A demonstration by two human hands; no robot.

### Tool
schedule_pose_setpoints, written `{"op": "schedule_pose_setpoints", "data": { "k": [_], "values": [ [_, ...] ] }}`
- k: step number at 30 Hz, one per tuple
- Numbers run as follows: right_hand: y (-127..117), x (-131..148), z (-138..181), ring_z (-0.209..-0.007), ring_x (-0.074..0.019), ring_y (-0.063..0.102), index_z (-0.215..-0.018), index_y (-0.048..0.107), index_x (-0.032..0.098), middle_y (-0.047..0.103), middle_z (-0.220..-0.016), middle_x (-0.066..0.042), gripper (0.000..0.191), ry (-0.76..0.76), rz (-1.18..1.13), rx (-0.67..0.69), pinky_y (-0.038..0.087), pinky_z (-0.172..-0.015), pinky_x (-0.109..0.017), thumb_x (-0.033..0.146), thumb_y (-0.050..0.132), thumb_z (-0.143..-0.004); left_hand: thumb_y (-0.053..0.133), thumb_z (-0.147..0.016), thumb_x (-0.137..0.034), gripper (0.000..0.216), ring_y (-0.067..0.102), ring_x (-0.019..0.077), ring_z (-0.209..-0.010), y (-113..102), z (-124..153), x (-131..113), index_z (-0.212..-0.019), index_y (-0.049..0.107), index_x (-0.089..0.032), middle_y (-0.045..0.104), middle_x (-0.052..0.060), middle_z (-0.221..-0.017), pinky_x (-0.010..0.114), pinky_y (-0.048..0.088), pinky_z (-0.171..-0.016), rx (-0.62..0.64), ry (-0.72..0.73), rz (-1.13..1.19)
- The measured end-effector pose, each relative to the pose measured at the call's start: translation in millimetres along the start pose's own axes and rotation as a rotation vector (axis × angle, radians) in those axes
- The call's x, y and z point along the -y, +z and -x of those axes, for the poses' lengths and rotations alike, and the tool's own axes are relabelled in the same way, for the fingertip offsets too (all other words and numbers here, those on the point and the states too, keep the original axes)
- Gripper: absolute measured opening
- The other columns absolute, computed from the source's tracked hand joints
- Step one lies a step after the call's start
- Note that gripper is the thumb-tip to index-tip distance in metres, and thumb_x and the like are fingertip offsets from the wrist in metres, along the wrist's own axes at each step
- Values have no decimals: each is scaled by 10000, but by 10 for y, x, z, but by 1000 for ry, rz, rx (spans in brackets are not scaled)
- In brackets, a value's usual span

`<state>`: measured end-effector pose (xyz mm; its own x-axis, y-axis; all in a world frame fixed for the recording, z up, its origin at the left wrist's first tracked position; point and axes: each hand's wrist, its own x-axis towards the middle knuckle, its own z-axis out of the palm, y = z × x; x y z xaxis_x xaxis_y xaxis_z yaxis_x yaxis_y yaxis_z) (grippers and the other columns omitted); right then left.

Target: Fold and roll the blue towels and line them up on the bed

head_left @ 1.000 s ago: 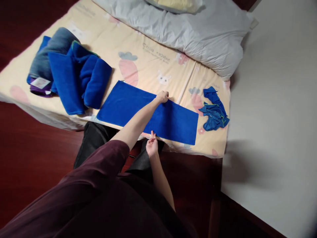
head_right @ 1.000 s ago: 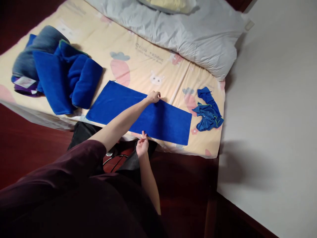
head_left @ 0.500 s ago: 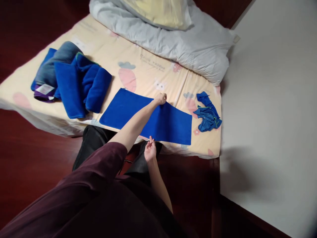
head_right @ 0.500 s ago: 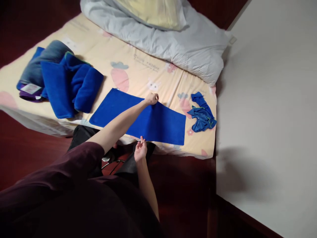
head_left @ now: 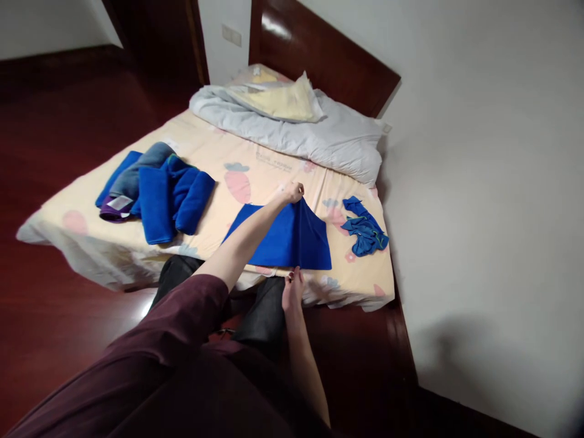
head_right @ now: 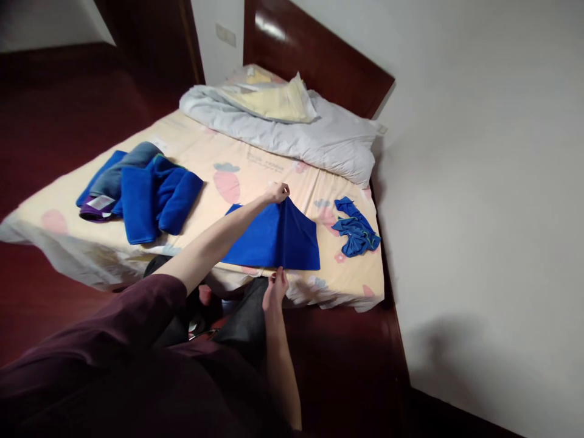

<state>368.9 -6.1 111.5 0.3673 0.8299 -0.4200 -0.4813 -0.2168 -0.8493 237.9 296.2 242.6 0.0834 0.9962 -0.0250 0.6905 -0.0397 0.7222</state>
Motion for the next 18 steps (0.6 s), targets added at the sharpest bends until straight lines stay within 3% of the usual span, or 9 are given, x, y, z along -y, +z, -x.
{"op": "schedule_pose_setpoints", "data": {
  "k": [3,7,13,18],
  "values": [
    [-30,419,-82,-797,-144,622,-910,638,209,659,-819,10,209,-146,55,-133,515,-698,-213,416,665,-896,581,-891,-202,262,688,165,-662,-285,139,-201,-1106,719,-145,768,95,-976,302,573,-810,-15,25,45],
    [-73,1068,-219,-789,-151,607,-871,636,198,658,-816,-11,372,-435,203,-151,511,-743,-242,570,638,-883,574,-930,-202,226,669,150,-623,-610,277,-402,-1107,692,-126,744,88,-924,295,579,-714,-56,65,211],
    [-14,2063,-424,-739,-148,594,-851,659,157,638,-749,-7,531,-813,273,-177,527,-749,-263,686,622,-838,671,-869,-150,76,659,140,-700,-993,376,-645,-943,674,-130,675,45,-801,322,603,-771,-118,196,681],
    [44,2791,-548,-860,-190,671,-931,725,132,743,-888,-78,513,-1041,326,-170,556,-852,-307,631,661,-831,701,-814,-128,199,662,148,-776,-1221,459,-873,-1012,708,-136,713,59,-894,330,583,-829,-211,302,705]
  ]
}}
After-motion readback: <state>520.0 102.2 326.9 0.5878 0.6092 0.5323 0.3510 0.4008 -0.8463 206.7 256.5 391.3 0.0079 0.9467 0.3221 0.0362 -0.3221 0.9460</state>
